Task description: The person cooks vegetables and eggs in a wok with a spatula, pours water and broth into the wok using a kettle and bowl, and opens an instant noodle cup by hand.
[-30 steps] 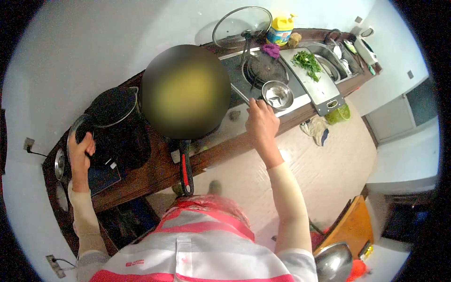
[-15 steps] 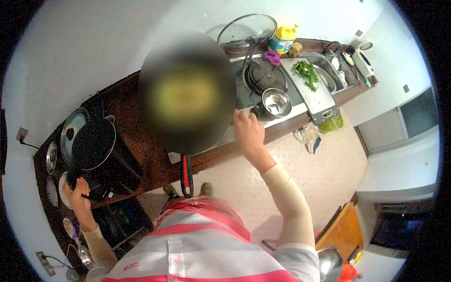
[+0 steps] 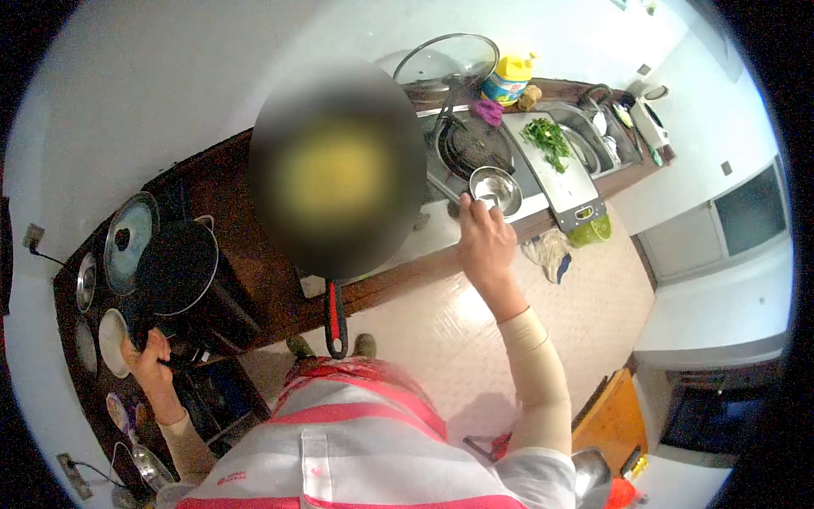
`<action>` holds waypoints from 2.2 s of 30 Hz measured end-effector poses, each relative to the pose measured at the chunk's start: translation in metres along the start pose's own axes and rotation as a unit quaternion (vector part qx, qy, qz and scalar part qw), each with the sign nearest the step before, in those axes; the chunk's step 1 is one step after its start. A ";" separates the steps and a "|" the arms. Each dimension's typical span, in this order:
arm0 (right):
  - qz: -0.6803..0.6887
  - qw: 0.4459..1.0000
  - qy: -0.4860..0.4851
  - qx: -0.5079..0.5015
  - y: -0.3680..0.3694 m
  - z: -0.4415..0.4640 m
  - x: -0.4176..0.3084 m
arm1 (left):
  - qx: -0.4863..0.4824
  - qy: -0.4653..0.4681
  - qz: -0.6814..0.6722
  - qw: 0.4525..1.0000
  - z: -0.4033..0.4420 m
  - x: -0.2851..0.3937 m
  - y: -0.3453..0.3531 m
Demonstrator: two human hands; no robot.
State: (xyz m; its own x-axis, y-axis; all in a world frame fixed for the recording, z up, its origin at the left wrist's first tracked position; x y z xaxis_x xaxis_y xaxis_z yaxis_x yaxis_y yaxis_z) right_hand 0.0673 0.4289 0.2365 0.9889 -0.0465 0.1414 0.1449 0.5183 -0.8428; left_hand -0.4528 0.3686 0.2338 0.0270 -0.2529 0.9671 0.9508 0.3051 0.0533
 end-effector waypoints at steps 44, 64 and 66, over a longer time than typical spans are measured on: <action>0.651 0.525 0.541 0.092 0.251 -0.172 0.232 | 0.073 0.011 0.013 0.997 -0.041 -0.060 -0.109; 0.766 0.429 0.446 -0.174 0.414 -0.165 0.303 | 0.476 0.125 0.123 0.862 -0.223 0.200 -0.246; 0.673 0.464 0.562 -0.126 0.428 -0.190 0.352 | 0.523 0.142 0.167 0.823 -0.230 0.230 -0.274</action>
State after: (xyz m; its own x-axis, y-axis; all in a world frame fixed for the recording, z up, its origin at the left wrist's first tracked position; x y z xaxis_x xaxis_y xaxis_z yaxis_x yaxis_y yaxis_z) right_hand 0.4836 0.4718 -0.1736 -0.4378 -0.3158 -0.8418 -0.7709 0.6137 0.1707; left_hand -0.6361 0.0153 0.3846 0.4461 -0.1530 0.8818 0.0924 0.9879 0.1246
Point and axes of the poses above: each hand's wrist, its own z-axis towards the middle knuckle, its own y-axis out of the palm, x = y × z, the point moved 10 cm from there along z, towards the middle knuckle, and after that the axes turned 3 degrees about y, right-handed, at the moved point
